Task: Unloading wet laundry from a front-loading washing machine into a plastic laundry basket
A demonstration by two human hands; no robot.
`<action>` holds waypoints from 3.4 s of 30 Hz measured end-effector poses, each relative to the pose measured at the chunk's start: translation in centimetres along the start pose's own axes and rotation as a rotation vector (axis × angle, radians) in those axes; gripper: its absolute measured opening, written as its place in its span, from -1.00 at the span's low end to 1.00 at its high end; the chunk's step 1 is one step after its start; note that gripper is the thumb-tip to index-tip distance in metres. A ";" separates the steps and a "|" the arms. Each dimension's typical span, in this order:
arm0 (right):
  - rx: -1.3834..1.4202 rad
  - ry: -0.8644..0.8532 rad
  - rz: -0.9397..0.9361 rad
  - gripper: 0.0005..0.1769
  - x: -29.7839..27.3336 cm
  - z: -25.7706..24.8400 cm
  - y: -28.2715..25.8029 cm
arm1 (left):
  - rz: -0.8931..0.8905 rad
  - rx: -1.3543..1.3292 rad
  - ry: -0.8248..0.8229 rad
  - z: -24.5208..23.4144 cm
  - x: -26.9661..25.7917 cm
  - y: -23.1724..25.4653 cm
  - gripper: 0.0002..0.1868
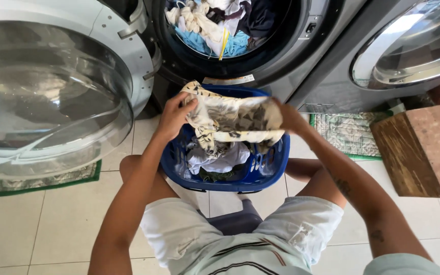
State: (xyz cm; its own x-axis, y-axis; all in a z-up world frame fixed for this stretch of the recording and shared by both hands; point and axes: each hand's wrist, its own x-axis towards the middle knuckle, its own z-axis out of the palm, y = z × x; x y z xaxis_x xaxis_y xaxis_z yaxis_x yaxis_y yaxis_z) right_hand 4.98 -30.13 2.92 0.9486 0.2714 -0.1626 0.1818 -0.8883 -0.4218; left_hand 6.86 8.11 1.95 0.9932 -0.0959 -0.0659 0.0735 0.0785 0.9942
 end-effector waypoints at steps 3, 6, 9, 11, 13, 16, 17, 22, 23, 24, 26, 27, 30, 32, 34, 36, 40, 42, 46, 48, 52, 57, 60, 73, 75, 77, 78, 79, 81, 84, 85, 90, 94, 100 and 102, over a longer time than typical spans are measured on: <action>0.080 0.475 0.030 -0.27 3.1 0.0 5.9 | 0.381 1.270 0.065 -1.2 -0.9 3.5 -0.80; 0.195 0.554 -0.017 -0.16 0.4 -2.7 -2.3 | 0.355 1.781 0.378 -2.4 0.9 -0.6 -0.91; 0.633 0.127 -0.108 -0.14 -3.4 -5.8 -11.3 | 0.046 1.353 0.112 -5.4 5.3 -6.1 -0.66; 0.507 0.122 -0.078 -0.23 -2.2 -6.0 -7.4 | 0.070 0.967 -0.042 -3.0 1.2 0.7 -0.54; 0.385 0.126 -0.056 -0.28 -0.5 -5.0 -2.9 | 0.101 0.584 -0.178 -2.0 -0.2 3.8 -0.41; 0.460 0.217 0.170 -0.53 1.2 -2.4 -0.2 | 0.340 0.721 -0.124 -1.3 0.7 2.9 -0.52; 0.551 0.187 0.096 -0.56 0.4 -2.3 -2.6 | 0.405 0.617 -0.170 -0.1 0.8 3.0 -0.55; 0.433 -0.050 -0.201 0.23 -0.9 0.8 -11.2 | 0.343 0.068 -0.299 7.2 -1.9 5.4 -0.24; 0.458 0.050 -0.130 -0.17 0.4 3.3 -10.5 | 0.331 0.360 -0.314 7.6 -2.3 5.7 -0.22; 0.481 0.152 -0.058 -0.56 1.7 5.8 -9.8 | 0.316 0.651 -0.327 8.1 -2.7 5.9 -0.19; 0.717 0.132 -0.021 -0.58 1.3 3.2 -11.8 | 0.341 0.698 -0.312 7.2 -3.1 6.6 -0.17; 0.954 0.129 0.003 -0.55 1.6 1.9 -13.0 | 0.387 0.759 -0.290 6.5 -3.1 7.1 -0.14; 1.449 0.223 0.183 -0.55 0.4 0.4 -14.0 | 0.348 0.498 -0.367 2.9 -3.3 -0.3 0.25; 1.611 0.202 0.125 -0.49 0.2 -1.4 -14.5 | 0.331 0.539 -0.329 3.0 -3.1 -5.3 0.33; 1.775 0.177 0.060 -0.43 -0.5 -2.9 -14.9 | 0.314 0.586 -0.286 3.5 -2.0 -10.6 0.44; 1.635 0.317 0.057 -0.54 -1.2 -4.0 -15.5 | 0.374 0.277 -0.127 3.8 0.4 -16.2 -0.23; 1.244 0.452 0.212 -0.53 -1.2 1.1 -7.1 | -0.260 -0.333 0.015 5.4 -1.2 -6.6 -0.43; 0.715 0.541 0.117 -0.29 -0.3 6.3 -0.7 | -0.262 -0.565 0.289 5.7 0.2 -10.7 -0.75; 0.674 0.475 0.262 -0.36 -0.3 12.7 0.0 | -0.420 -0.678 0.296 6.1 1.0 -8.5 -0.72; 1.322 0.145 0.678 -0.07 -0.6 13.3 -4.4 | -0.467 -0.705 0.215 7.3 0.0 -6.3 -0.70; 1.741 -0.065 0.861 0.10 1.9 18.5 -3.3 | -0.790 -0.930 0.215 7.4 -0.7 -5.2 -0.78; 1.591 0.052 0.702 -0.26 4.1 24.0 0.1 | -0.727 -0.957 0.141 1.8 1.2 -17.5 -0.53; 1.486 0.133 0.616 -0.47 5.5 25.4 5.0 | -0.652 -0.780 0.177 -0.5 1.9 -18.9 -0.37; 0.745 0.069 0.175 -0.78 16.3 8.5 -2.3 | -0.058 0.674 -0.376 2.3 6.0 -16.6 -0.74; 0.715 0.064 0.130 -0.80 19.1 4.8 -4.5 | -0.002 0.434 -0.468 5.0 7.4 -10.2 -0.73; 0.556 0.171 0.087 -0.84 23.5 4.5 -4.0 | 0.057 0.454 -0.446 5.9 10.2 -9.1 -0.77; 0.395 0.278 0.052 -0.87 25.8 4.2 -3.8 | 0.112 0.470 -0.429 6.4 11.8 -8.5 -0.79; 0.397 0.279 0.042 -0.87 28.3 4.5 -3.2 | 0.116 0.475 -0.422 6.3 13.3 -8.2 -0.79; 0.276 0.376 -0.053 -0.80 33.2 5.0 -2.1 | 0.195 0.377 -0.334 6.3 16.3 -7.6 -0.76; 0.015 0.467 -0.164 -0.71 36.3 3.0 -4.3 | 0.214 0.392 -0.257 5.0 19.9 -9.3 -0.78; 0.016 0.464 -0.165 -0.71 37.2 2.8 -4.7 | 0.211 0.391 -0.255 4.8 20.6 -9.3 -0.78; 0.296 0.353 0.050 -0.53 44.0 6.5 -2.6 | 0.121 0.398 -0.203 3.3 20.9 -8.7 -0.77; 0.820 0.671 -0.091 -0.71 40.3 2.3 -4.3 | 0.129 0.408 -0.187 2.7 21.2 -8.3 -0.79; 1.315 0.611 -0.269 -0.71 29.4 -5.9 -8.7 | -0.006 0.121 -0.063 4.3 24.6 -5.4 -0.42; 1.272 0.545 -0.292 -0.64 26.7 -6.0 -8.5 | -0.192 -0.382 0.045 5.1 25.6 -3.2 -0.35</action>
State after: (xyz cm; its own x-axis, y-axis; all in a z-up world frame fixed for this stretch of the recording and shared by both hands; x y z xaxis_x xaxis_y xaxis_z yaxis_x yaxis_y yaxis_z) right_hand 30.32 -17.52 7.54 0.9508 -0.0500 0.3057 0.3095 0.1895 -0.9318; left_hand 31.60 0.38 -2.50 0.9605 -0.1016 -0.2591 0.2774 0.4265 0.8609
